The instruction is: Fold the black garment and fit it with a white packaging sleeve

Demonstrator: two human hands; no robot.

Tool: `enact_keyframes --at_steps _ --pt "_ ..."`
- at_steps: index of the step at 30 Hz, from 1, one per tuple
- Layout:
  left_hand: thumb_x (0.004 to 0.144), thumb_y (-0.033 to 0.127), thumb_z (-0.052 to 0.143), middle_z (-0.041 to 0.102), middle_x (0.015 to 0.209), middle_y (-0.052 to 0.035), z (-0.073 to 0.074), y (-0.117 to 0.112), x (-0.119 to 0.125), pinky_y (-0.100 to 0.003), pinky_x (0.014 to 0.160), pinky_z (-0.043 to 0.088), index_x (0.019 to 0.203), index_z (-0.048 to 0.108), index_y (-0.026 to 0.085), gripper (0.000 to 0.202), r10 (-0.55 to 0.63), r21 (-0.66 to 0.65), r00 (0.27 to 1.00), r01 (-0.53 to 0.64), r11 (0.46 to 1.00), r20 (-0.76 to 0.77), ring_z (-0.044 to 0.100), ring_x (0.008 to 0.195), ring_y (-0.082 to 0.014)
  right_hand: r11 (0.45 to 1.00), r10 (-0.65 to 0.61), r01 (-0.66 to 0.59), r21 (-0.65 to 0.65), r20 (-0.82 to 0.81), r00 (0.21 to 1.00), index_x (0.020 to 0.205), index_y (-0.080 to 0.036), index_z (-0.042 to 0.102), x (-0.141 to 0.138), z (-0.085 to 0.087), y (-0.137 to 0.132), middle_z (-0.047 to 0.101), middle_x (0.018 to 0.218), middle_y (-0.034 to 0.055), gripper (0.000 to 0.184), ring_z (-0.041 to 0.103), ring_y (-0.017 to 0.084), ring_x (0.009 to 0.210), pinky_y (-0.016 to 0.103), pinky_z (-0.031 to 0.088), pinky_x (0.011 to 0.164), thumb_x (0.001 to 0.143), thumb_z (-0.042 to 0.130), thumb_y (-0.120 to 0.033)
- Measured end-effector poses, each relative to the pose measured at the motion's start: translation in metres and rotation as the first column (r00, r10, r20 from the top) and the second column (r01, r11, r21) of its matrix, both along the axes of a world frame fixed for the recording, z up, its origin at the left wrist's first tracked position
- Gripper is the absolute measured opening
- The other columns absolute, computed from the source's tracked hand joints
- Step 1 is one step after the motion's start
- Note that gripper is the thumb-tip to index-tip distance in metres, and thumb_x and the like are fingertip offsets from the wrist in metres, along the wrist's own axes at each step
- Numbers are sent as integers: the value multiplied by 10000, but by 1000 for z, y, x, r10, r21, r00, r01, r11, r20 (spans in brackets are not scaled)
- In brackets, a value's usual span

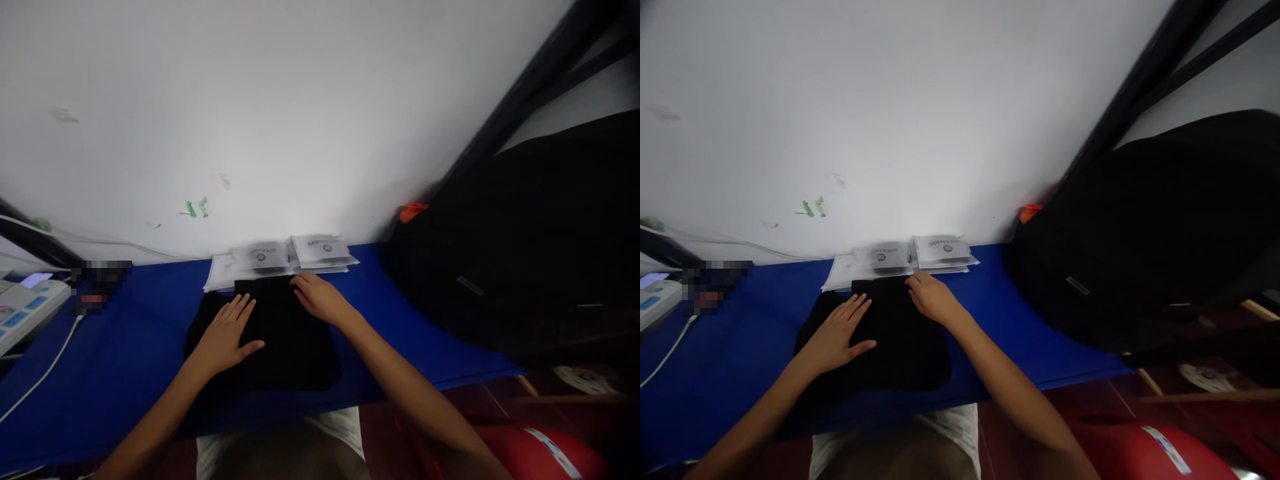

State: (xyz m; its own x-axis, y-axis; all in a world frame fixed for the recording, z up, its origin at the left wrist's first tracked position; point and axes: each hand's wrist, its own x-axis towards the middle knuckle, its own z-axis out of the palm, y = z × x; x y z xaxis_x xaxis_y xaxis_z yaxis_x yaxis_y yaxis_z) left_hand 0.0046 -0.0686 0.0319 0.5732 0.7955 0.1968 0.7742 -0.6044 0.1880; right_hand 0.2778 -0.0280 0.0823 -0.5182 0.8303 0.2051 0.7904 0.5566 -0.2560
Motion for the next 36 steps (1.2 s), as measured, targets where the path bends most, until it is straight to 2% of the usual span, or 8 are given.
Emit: enact_keyframes --at_steps 3,7,13,17,24,29,32,36 --pt "874 678 481 337 1544 -194 -19 -3 -5 -555 1110 333 1504 309 154 838 20 36 998 -19 999 -51 281 1443 -363 996 -29 17 92 122 992 1235 -132 527 -15 -10 24 574 1257 154 389 541 246 1154 361 464 970 876 444 -8" --pt "894 646 473 297 1567 -170 -28 -7 -9 -547 1121 319 1526 256 171 820 21 54 999 -18 998 -48 256 1457 -343 988 -41 10 152 202 978 1343 -128 454 -39 -23 55 491 1386 177 503 480 268 1252 395 434 1023 854 468 -10" --pt "896 651 468 289 1575 -151 -28 -7 -7 -537 1140 290 1528 248 190 813 43 34 998 -42 999 -41 246 1463 -328 983 -88 51 178 204 975 1305 -127 478 -64 -35 85 568 1271 184 377 514 297 1177 467 496 904 952 357 -78" --pt "894 638 486 296 1573 -146 -31 -7 -7 -536 1142 284 1531 237 205 810 37 35 999 -36 999 -18 238 1466 -324 979 -93 55 195 189 978 1215 -101 531 -68 -29 87 622 1157 190 327 544 297 1098 452 514 848 960 330 -68" --pt "883 615 528 371 1530 -173 -22 -8 -7 -564 1097 343 1491 330 189 768 28 51 999 -29 998 16 304 1433 -355 951 -35 10 310 75 997 1335 -159 494 -51 -6 27 554 1373 147 370 504 271 1203 417 473 962 986 372 -152" --pt "935 274 557 672 1084 -116 4 -36 12 -396 891 522 1196 613 183 282 -176 282 966 118 952 190 634 1029 -242 943 54 -65 327 41 998 1304 -164 550 -30 -25 -34 651 1246 144 365 586 271 1111 391 531 855 970 405 -139" --pt "918 144 548 677 951 -66 18 -44 30 -365 865 512 1087 645 202 203 -289 432 933 175 884 213 638 915 -199 945 177 -179 273 29 984 1322 -153 534 -19 -39 -54 655 1232 159 380 599 268 1129 394 550 872 955 438 -138" --pt "929 109 492 675 922 -62 23 -34 44 -372 818 497 1023 649 183 198 -293 457 945 198 867 147 616 889 -206 949 258 -241 203 -63 964 1295 -150 518 1 -47 -66 595 1307 169 377 578 253 1190 393 560 916 920 477 -140"
